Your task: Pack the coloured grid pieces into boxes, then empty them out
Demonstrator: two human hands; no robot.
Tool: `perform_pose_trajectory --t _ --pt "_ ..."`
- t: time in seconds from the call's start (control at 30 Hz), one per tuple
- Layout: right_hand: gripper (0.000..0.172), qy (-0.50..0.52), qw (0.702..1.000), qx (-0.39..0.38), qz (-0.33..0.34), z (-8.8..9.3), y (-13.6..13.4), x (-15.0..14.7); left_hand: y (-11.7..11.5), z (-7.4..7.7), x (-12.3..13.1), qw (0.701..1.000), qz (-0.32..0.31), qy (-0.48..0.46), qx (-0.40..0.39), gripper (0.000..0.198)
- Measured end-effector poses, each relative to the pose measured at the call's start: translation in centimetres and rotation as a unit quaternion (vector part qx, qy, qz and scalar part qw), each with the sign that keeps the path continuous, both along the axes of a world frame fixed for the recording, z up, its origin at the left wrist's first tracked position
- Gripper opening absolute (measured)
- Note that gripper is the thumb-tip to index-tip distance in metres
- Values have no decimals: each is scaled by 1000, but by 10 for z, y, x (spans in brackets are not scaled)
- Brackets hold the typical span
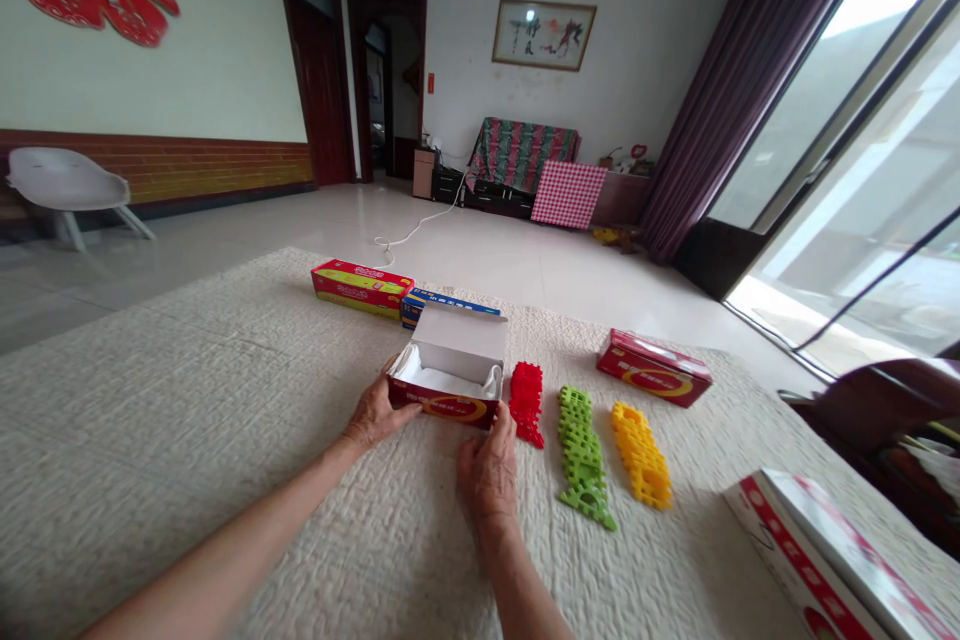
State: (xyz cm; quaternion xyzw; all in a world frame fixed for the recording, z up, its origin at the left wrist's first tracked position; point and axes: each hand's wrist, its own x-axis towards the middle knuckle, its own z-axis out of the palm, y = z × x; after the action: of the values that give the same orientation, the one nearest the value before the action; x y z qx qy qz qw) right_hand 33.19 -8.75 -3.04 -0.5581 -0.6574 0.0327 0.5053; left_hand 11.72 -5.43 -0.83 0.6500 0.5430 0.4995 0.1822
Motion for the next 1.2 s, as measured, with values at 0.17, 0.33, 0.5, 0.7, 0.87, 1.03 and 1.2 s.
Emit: perform_pose_trajectory --t 0.17,0.33,0.5,0.7,0.87,1.03,1.2 --pt "63 12 1000 -17 14 2 -3 6 1 -3 -3 1000 5 1 0 85" --pt "63 47 997 -49 39 -5 -2 13 2 -10 -5 1000 -2 8 6 84" --pt "61 92 993 -51 59 -9 -1 16 2 -13 -4 1000 1 8 -3 83" --pt "56 120 987 -77 70 -8 -1 18 0 -10 -4 1000 -2 6 -15 82" --pt "63 97 987 -85 93 -8 -3 22 -1 -7 -5 999 22 3 -29 79" --pt "67 125 983 -93 97 -5 -7 21 2 -14 -9 998 40 5 -57 77" --pt "63 140 982 -90 86 0 -10 20 5 -22 -13 998 39 14 -54 82"
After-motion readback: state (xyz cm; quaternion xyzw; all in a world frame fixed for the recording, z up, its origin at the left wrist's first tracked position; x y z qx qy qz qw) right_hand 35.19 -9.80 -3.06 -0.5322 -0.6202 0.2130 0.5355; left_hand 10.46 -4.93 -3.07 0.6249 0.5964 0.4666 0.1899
